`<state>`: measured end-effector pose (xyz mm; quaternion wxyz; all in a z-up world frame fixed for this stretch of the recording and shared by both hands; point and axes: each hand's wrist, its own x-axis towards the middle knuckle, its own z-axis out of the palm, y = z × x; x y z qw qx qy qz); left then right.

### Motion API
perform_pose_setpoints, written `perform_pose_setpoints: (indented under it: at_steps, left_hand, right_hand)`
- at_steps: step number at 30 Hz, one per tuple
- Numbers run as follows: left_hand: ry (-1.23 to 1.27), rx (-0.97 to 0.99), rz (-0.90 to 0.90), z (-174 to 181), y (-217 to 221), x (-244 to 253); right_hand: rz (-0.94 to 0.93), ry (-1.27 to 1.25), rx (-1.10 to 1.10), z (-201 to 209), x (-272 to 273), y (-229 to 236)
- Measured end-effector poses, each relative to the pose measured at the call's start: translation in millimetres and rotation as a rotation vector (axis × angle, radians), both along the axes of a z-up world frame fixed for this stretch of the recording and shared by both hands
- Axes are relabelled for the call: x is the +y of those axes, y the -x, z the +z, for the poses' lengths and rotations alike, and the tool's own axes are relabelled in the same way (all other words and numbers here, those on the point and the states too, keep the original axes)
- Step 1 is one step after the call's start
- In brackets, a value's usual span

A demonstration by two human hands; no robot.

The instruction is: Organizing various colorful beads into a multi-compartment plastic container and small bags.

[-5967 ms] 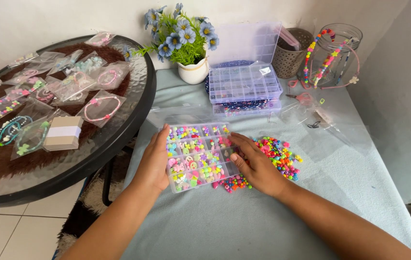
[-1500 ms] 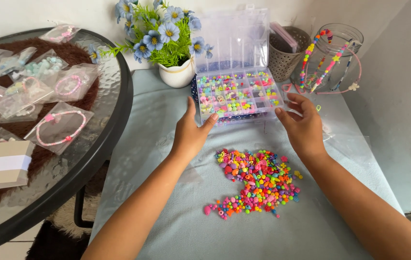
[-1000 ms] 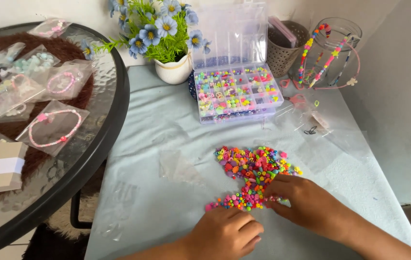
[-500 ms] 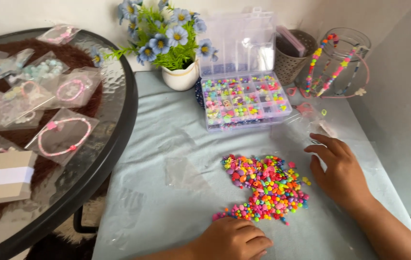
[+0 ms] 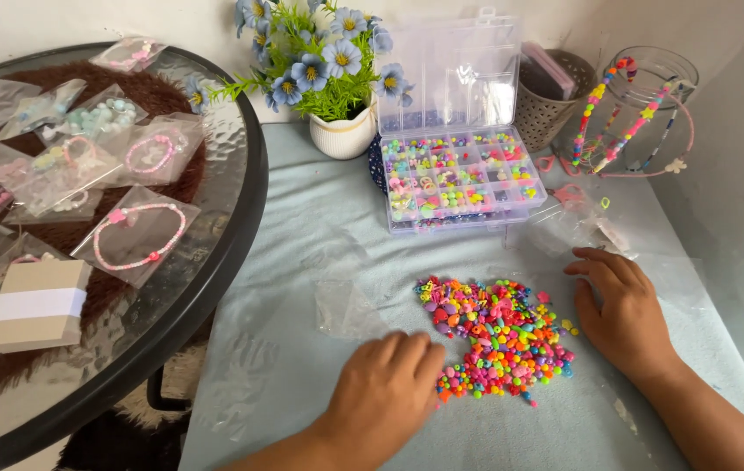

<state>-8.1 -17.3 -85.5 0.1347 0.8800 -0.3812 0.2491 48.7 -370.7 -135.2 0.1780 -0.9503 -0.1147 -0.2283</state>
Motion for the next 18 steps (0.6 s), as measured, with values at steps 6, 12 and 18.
perform_pose_setpoints:
  at_steps: [6,12,18]
  left_hand:
    - [-0.294,-0.043,0.336,-59,-20,17]
    - [-0.396,-0.045,0.399,-65,-17,15]
    - [-0.623,0.008,0.608,-83,-18,25]
  right_hand:
    - [0.073,0.017,-0.12,9,9,3]
    - [0.08,-0.005,-0.112,6,7,4]
    - [0.089,-0.035,-0.115,6,8,3]
